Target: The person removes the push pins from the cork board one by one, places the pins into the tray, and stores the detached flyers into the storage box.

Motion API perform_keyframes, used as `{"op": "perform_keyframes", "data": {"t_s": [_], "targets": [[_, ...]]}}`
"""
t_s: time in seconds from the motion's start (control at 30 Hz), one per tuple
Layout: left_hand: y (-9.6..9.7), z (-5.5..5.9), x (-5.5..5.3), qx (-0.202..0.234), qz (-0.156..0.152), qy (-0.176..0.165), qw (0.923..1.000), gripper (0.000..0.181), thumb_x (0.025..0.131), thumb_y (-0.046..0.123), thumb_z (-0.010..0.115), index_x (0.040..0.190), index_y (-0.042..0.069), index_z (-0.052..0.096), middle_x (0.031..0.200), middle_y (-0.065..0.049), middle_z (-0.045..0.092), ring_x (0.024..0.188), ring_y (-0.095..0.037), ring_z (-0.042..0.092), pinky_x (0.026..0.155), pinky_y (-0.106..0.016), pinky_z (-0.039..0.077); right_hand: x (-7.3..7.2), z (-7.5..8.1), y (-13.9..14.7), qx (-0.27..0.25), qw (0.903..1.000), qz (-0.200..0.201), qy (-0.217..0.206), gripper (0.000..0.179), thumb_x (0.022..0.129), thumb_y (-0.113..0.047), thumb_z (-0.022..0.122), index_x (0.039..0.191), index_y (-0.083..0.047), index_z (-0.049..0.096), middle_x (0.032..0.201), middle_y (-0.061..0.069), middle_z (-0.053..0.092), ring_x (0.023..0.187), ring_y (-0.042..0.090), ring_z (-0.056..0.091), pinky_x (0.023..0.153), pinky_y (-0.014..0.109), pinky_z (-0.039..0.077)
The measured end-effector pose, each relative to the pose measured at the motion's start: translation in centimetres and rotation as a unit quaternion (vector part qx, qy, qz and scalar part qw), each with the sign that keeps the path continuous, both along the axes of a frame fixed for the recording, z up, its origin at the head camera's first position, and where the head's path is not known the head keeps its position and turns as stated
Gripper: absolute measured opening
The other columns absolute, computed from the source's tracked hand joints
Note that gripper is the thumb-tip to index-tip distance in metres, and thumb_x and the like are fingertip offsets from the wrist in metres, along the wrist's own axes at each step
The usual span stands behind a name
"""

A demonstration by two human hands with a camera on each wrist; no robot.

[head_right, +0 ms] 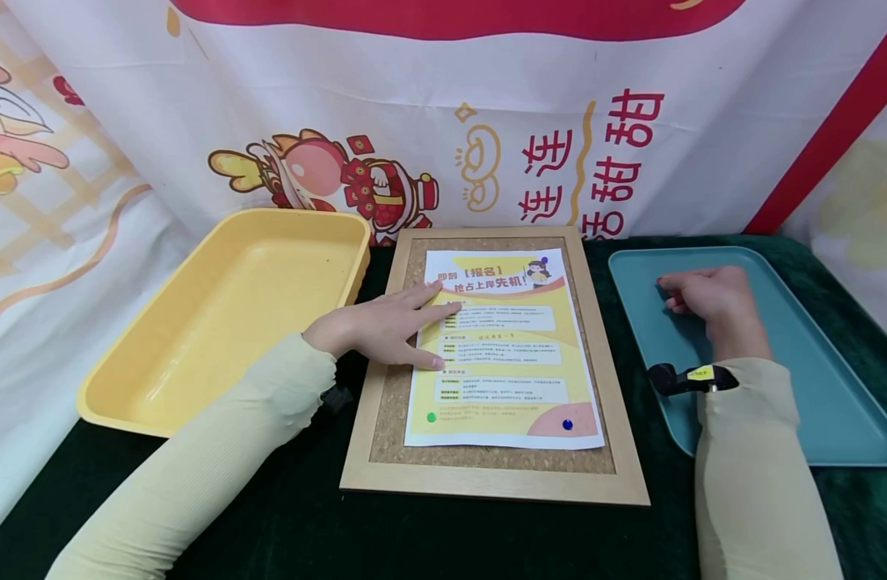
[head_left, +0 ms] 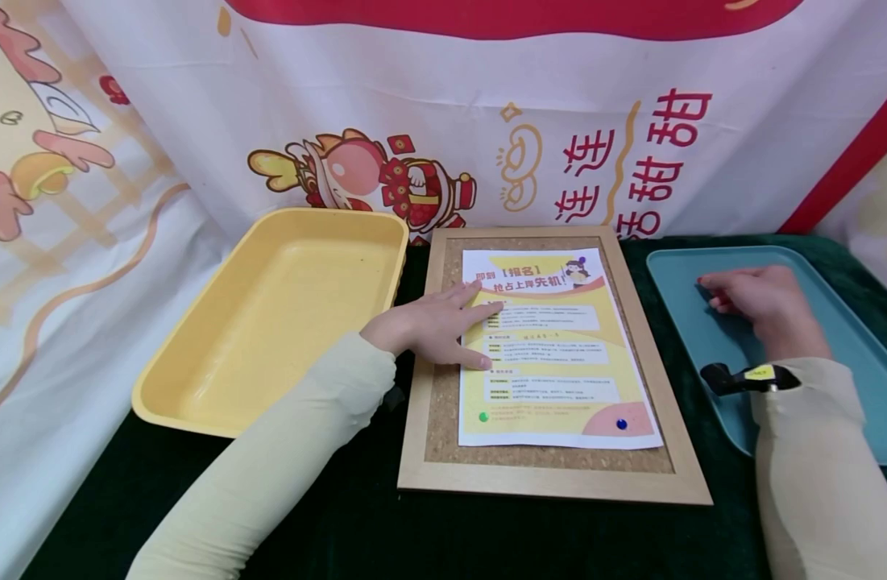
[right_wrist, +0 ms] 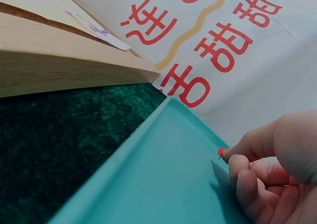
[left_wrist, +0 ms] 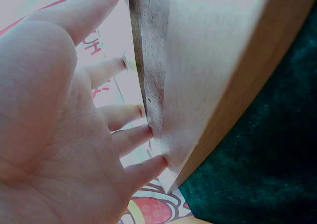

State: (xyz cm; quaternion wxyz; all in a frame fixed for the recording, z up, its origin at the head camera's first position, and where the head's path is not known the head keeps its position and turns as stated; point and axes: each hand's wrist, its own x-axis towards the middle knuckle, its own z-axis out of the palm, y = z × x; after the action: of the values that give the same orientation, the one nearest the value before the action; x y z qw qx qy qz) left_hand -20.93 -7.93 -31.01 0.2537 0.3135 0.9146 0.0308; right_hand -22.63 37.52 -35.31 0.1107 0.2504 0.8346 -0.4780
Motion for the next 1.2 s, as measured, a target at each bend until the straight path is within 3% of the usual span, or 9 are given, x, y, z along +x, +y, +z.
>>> {"op": "perform_keyframes", "data": {"t_s": [0.2, 0.4, 0.8, 1.03, 1.2], "targets": [[0.10, 0.09, -0.01, 0.001, 0.008, -0.006, 1.0000, 0.092, 0.100, 0.066, 0.060, 0.172, 0.034, 0.013, 0.181, -0.009, -0.008, 0.169, -0.030, -0.007, 0.135, -0.056, 0.009, -0.14, -0.31, 0.03, 0.001, 0.9999, -0.010, -0.001, 0.045, 0.104, -0.052, 0.063, 0.132, -0.019, 0.070, 0.076, -0.011, 0.069, 0.086, 0.015, 0.066, 0.088, 0.035, 0.050], [0.15, 0.08, 0.00, -0.002, 0.006, -0.004, 1.0000, 0.092, 0.100, 0.065, 0.060, 0.172, 0.033, 0.013, 0.181, -0.009, -0.008, 0.169, -0.030, -0.006, 0.135, -0.056, 0.010, -0.15, -0.25, -0.15, 0.002, 0.9999, -0.013, -0.002, 0.053, 0.105, -0.050, 0.061, 0.142, -0.012, 0.064, 0.075, -0.012, 0.068, 0.083, 0.013, 0.066, 0.089, 0.035, 0.049], [0.04, 0.07, -0.01, 0.003, 0.004, -0.005, 1.0000, 0.091, 0.101, 0.064, 0.060, 0.172, 0.033, 0.013, 0.181, -0.009, -0.008, 0.169, -0.030, -0.006, 0.135, -0.057, 0.010, -0.45, -0.43, -0.20, 0.008, 0.9998, -0.015, -0.001, 0.043, 0.105, -0.048, 0.062, 0.131, -0.014, 0.071, 0.076, -0.009, 0.070, 0.085, 0.016, 0.068, 0.090, 0.037, 0.049], [0.09, 0.01, -0.08, 0.002, 0.001, -0.003, 1.0000, 0.092, 0.100, 0.065, 0.061, 0.172, 0.033, 0.012, 0.181, -0.009, -0.008, 0.169, -0.030, -0.006, 0.135, -0.057, 0.010, -0.60, -0.26, -0.52, 0.024, 0.9996, -0.009, -0.005, 0.057, 0.108, -0.044, 0.057, 0.151, -0.005, 0.058, 0.074, -0.011, 0.070, 0.081, 0.014, 0.069, 0.089, 0.037, 0.048], [0.09, -0.02, -0.11, 0.000, 0.000, -0.004, 1.0000, 0.092, 0.101, 0.065, 0.060, 0.172, 0.032, 0.012, 0.181, -0.009, -0.008, 0.169, -0.030, -0.006, 0.135, -0.058, 0.011, -0.70, -0.14, -0.68, 0.030, 0.9994, -0.010, -0.011, 0.059, 0.109, -0.043, 0.055, 0.153, -0.004, 0.054, 0.073, -0.011, 0.069, 0.080, 0.014, 0.070, 0.089, 0.037, 0.046]]}}
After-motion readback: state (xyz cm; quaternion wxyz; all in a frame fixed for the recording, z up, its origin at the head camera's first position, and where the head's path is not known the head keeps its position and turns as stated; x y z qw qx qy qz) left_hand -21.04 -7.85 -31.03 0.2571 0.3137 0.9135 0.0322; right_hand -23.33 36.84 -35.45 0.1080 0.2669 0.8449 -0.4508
